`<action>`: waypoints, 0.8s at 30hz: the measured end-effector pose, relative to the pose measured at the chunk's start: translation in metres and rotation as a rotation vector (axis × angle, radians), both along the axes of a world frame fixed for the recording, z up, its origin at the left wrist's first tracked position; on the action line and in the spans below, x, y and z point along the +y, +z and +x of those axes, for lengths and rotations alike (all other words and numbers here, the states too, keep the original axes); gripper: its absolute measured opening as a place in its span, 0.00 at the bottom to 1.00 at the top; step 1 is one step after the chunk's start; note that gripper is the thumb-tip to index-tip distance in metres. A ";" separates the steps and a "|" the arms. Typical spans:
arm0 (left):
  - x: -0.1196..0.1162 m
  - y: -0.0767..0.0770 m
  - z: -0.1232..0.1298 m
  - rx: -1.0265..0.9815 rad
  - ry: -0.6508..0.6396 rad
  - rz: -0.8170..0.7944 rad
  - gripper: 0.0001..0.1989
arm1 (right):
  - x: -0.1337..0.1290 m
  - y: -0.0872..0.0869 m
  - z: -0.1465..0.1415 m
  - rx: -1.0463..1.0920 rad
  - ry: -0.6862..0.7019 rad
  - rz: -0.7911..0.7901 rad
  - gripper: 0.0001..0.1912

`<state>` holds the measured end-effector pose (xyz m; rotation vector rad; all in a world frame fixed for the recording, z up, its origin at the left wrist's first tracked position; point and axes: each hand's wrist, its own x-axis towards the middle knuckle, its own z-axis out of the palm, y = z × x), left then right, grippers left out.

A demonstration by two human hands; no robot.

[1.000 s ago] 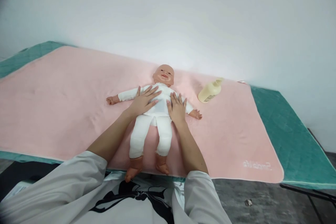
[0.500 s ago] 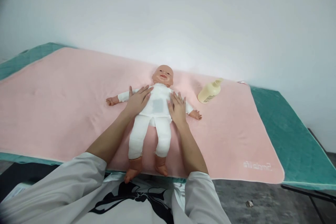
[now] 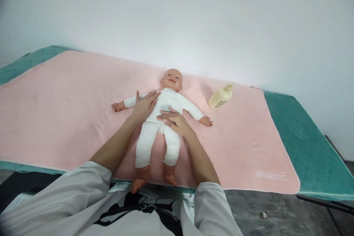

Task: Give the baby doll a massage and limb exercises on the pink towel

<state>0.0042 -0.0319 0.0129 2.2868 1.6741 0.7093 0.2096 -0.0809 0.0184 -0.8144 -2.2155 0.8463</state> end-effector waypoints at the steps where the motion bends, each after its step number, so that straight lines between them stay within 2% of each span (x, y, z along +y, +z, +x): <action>1: 0.000 0.000 0.000 0.003 0.000 0.001 0.25 | 0.000 0.002 0.000 -0.034 0.000 -0.003 0.26; 6: -0.001 0.000 0.002 0.000 0.007 -0.003 0.25 | 0.001 0.008 -0.001 -0.118 0.010 -0.003 0.26; 12: -0.001 0.002 0.003 -0.016 0.015 -0.017 0.24 | 0.004 0.010 -0.005 -0.271 -0.056 -0.016 0.27; 18: -0.002 0.002 0.004 -0.021 0.029 -0.016 0.24 | 0.011 0.011 -0.004 -0.379 -0.198 -0.043 0.28; 24: -0.002 0.001 0.003 -0.030 0.020 -0.005 0.24 | 0.020 -0.001 0.000 -0.422 -0.383 -0.043 0.30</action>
